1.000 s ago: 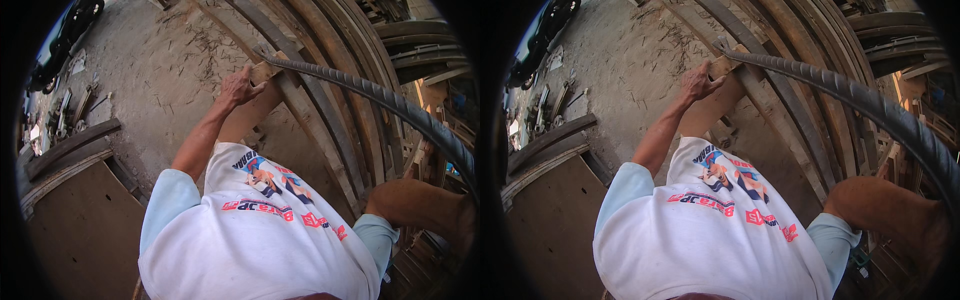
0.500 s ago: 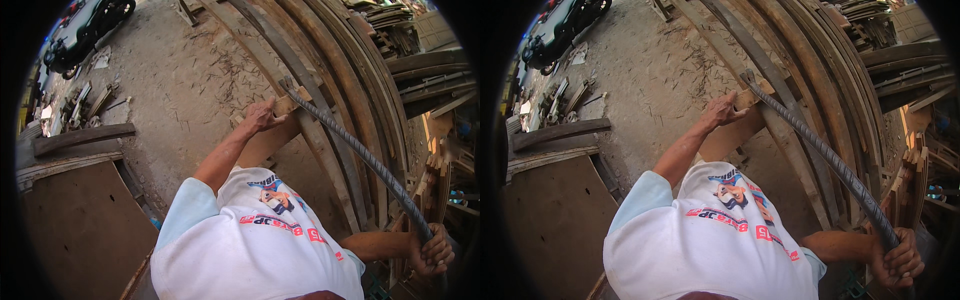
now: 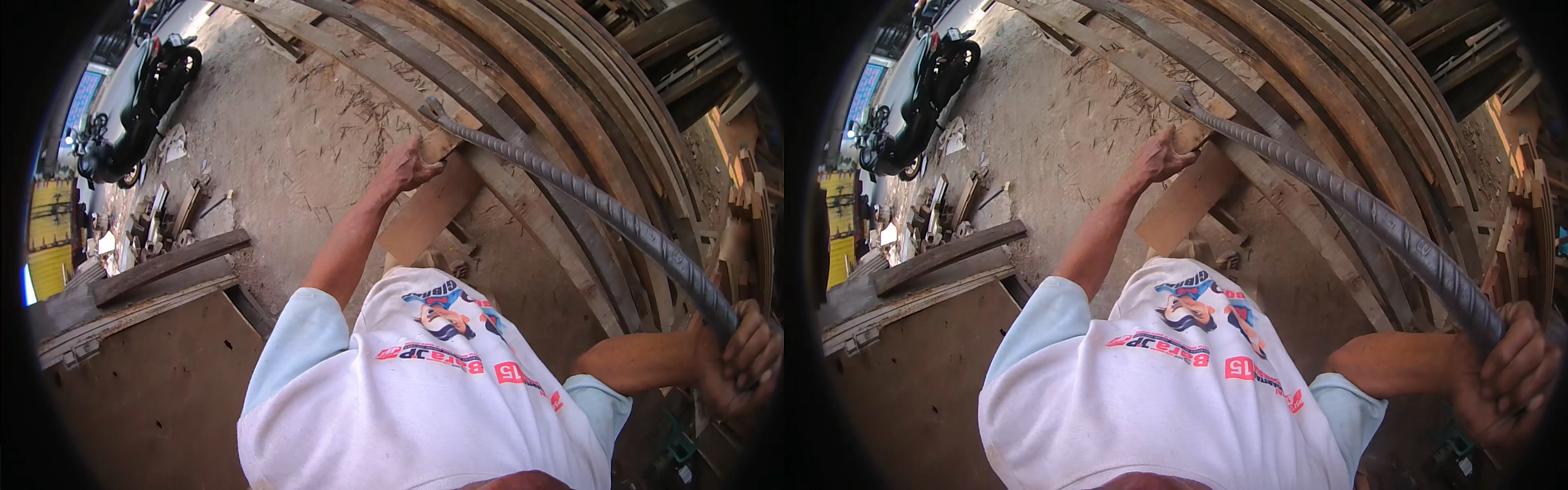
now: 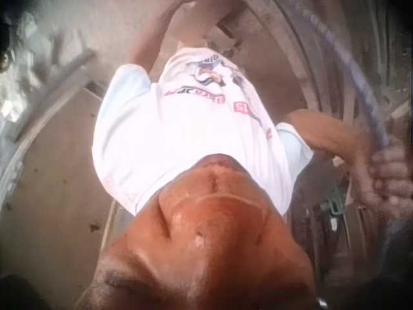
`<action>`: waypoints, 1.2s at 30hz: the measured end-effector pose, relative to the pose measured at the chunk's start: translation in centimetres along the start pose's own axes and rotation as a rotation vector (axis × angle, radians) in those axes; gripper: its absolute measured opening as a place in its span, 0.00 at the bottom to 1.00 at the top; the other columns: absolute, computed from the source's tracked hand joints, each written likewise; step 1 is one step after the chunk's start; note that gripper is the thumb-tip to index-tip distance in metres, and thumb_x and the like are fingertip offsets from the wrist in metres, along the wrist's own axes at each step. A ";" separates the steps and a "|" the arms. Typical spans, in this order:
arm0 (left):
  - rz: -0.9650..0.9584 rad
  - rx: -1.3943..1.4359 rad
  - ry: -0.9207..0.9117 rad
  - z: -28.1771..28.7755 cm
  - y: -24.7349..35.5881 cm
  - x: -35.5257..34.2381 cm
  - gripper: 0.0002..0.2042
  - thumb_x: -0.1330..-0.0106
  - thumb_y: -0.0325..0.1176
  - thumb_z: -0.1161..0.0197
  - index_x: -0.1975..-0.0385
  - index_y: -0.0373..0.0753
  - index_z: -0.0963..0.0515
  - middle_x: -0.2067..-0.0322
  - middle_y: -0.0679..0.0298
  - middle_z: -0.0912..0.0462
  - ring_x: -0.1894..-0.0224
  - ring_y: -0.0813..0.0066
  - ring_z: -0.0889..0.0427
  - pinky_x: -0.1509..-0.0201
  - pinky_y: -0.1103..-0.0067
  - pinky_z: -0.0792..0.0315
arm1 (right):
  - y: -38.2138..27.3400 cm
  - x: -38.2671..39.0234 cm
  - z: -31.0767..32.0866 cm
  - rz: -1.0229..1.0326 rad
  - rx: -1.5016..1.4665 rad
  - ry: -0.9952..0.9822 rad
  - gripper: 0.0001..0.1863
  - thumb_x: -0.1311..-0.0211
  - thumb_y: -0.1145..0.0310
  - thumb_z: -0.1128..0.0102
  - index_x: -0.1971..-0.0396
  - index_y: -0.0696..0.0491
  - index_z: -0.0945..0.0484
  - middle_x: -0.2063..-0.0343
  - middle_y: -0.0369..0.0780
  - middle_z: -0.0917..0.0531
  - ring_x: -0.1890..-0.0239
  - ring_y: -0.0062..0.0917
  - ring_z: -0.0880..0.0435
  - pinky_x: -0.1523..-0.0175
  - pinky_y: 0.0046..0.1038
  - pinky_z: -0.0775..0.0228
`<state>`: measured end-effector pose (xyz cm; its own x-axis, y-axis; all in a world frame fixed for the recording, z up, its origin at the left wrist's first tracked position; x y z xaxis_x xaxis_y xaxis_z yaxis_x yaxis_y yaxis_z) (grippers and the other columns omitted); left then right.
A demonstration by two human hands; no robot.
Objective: The person uses a long metal rod as a lever to bend a small piece of wood against a wooden support structure. They repeatedly reposition the wood and the rod to apply pressure and shape the wood.
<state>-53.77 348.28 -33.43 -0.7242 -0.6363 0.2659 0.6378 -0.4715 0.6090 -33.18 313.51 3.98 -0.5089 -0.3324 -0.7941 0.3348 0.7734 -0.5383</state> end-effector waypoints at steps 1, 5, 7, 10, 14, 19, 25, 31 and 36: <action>-0.019 -0.015 0.040 0.8 0.4 -0.9 0.31 0.45 0.52 0.30 0.52 0.33 0.30 0.61 0.43 0.17 0.55 0.43 0.17 0.52 0.59 0.26 | -0.9 3.0 2.8 0.022 -0.096 0.103 0.14 0.38 0.67 0.47 0.81 0.45 0.39 0.92 0.29 0.42 0.93 0.13 0.45 0.79 0.15 0.45; 0.012 -0.023 0.006 1.6 2.4 -0.8 0.32 0.46 0.52 0.30 0.53 0.32 0.30 0.63 0.42 0.18 0.56 0.43 0.17 0.53 0.58 0.26 | -1.5 16.1 13.2 -0.075 -0.052 0.402 0.16 0.35 0.62 0.46 0.80 0.45 0.39 0.92 0.28 0.43 0.91 0.12 0.43 0.79 0.14 0.44; 0.043 -0.046 -0.002 1.4 2.4 0.1 0.32 0.46 0.52 0.30 0.52 0.32 0.31 0.63 0.41 0.18 0.57 0.43 0.17 0.54 0.58 0.26 | -0.9 19.6 15.0 -0.105 -0.032 0.546 0.16 0.35 0.61 0.46 0.80 0.46 0.39 0.92 0.28 0.44 0.89 0.12 0.43 0.76 0.16 0.43; 0.038 -0.120 -0.018 2.1 1.6 -1.0 0.34 0.45 0.53 0.30 0.50 0.31 0.32 0.62 0.40 0.18 0.57 0.42 0.18 0.53 0.59 0.26 | 0.1 23.0 14.7 -0.126 -0.093 0.672 0.17 0.34 0.59 0.46 0.79 0.47 0.39 0.91 0.28 0.45 0.87 0.14 0.43 0.72 0.20 0.43; -0.082 -0.086 0.022 1.5 0.6 -2.0 0.47 0.45 0.53 0.28 0.33 0.30 0.45 0.58 0.38 0.18 0.55 0.40 0.18 0.49 0.59 0.26 | 0.8 26.0 16.4 -0.198 -0.190 0.751 0.18 0.32 0.55 0.46 0.77 0.49 0.37 0.90 0.29 0.44 0.85 0.16 0.43 0.69 0.23 0.43; -0.166 -0.101 -0.077 3.2 2.7 -3.5 0.62 0.48 0.51 0.24 0.24 0.35 0.66 0.51 0.35 0.22 0.49 0.39 0.20 0.45 0.62 0.26 | 4.4 35.6 19.3 -0.141 -0.401 0.969 0.15 0.31 0.61 0.46 0.76 0.51 0.35 0.90 0.30 0.43 0.84 0.17 0.42 0.70 0.23 0.44; -0.376 0.011 -0.113 5.3 1.2 -7.2 0.48 0.52 0.41 0.25 0.30 0.38 0.43 0.56 0.47 0.21 0.54 0.45 0.19 0.49 0.62 0.25 | 3.4 39.7 17.3 -0.131 -0.383 0.978 0.12 0.37 0.63 0.44 0.74 0.53 0.32 0.90 0.30 0.42 0.85 0.16 0.43 0.72 0.21 0.44; -0.502 -0.420 0.102 11.9 1.3 -11.7 0.34 0.52 0.40 0.25 0.41 0.45 0.28 0.54 0.57 0.21 0.50 0.55 0.19 0.49 0.64 0.23 | -0.5 25.1 9.4 -0.036 -0.025 0.781 0.16 0.34 0.58 0.43 0.75 0.50 0.38 0.90 0.29 0.44 0.87 0.14 0.44 0.79 0.19 0.48; -0.307 -0.158 0.061 17.2 -2.4 -18.0 0.42 0.46 0.50 0.28 0.32 0.34 0.34 0.46 0.49 0.19 0.47 0.57 0.18 0.43 0.66 0.24 | -1.3 12.6 1.3 -0.054 -0.124 0.393 0.19 0.41 0.54 0.39 0.78 0.49 0.38 0.91 0.27 0.45 0.87 0.12 0.42 0.77 0.17 0.47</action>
<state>-46.75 371.40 -26.82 -0.8743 -0.4838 0.0400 0.4291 -0.7318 0.5295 -39.02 307.59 -5.71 -0.7950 -0.1613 -0.5847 0.2137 0.8277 -0.5188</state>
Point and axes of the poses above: each hand's wrist, its own x-axis away from the middle knuckle, its own z-axis out of the back of the hand, y = z × x, the point moved 1 cm from there along -x, towards the middle knuckle
